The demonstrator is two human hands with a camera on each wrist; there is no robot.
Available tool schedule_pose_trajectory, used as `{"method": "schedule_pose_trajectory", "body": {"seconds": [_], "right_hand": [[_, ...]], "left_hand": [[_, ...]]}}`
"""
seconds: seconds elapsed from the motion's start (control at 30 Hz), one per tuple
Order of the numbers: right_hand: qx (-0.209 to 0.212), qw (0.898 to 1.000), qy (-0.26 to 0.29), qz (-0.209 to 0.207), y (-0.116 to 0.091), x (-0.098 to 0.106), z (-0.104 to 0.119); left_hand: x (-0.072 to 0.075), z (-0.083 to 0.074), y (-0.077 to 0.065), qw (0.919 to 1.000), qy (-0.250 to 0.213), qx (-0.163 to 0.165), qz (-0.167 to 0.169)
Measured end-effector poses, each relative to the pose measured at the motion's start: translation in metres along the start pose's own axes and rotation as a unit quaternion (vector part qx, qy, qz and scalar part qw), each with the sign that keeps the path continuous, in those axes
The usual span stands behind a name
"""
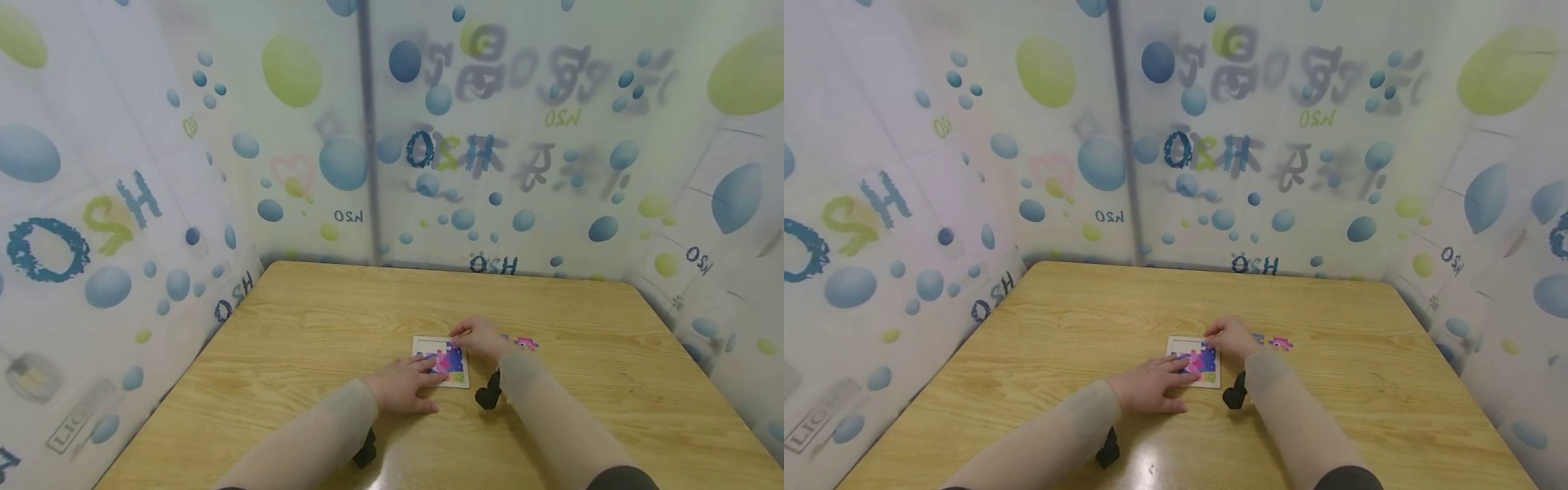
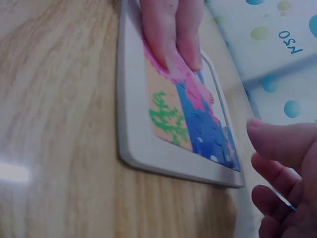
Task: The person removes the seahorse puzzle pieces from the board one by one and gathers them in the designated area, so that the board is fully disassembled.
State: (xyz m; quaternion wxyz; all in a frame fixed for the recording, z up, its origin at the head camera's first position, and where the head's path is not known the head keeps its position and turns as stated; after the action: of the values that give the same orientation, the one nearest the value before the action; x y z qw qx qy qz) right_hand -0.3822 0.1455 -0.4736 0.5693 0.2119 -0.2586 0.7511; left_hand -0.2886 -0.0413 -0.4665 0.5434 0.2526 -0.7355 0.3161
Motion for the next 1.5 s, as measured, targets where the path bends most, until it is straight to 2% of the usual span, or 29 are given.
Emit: {"method": "schedule_pose_trajectory", "body": {"seconds": [0.37, 0.67, 0.9, 1.03, 1.17, 1.37, 1.5], "right_hand": [[0.05, 0.998, -0.033, 0.001, -0.001, -0.011, -0.003], [0.056, 0.998, -0.034, -0.01, 0.0, -0.013, -0.003], [0.057, 0.997, -0.039, -0.014, 0.0, -0.014, 0.0], [0.059, 0.997, -0.04, -0.017, -0.002, -0.014, 0.001], [0.069, 0.996, -0.048, -0.02, -0.003, -0.015, 0.001], [0.075, 0.995, -0.065, -0.021, -0.005, -0.015, 0.002], [0.07, 0.996, -0.059, -0.021, -0.007, -0.014, 0.003]], "left_hand": [[0.002, -0.004, 0.001, 1.0, 0.009, -0.005, -0.002], [0.006, -0.005, 0.002, 0.9993, 0.033, -0.012, -0.012], [0.01, -0.004, 0.007, 0.9997, -0.015, -0.012, -0.017], [0.012, -0.011, 0.012, 0.999, -0.001, -0.042, -0.016], [0.011, -0.019, 0.017, 0.9974, 0.012, -0.071, -0.002], [0.008, -0.02, 0.02, 0.9985, -0.015, -0.049, 0.017], [0.008, -0.021, 0.021, 0.9986, -0.024, -0.044, 0.016]]}}
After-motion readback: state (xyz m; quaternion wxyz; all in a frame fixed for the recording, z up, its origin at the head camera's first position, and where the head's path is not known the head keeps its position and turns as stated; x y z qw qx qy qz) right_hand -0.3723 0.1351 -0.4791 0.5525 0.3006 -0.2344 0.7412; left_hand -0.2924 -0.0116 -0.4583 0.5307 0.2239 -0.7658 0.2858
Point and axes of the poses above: each hand's wrist, its own y-axis towards the middle knuckle, its own x-axis out of the back of the hand, z = x × y, the point moved 4 cm from there along y, towards the middle knuckle, and after that the axes turned 2 degrees about -z, right-handed, at the moved point
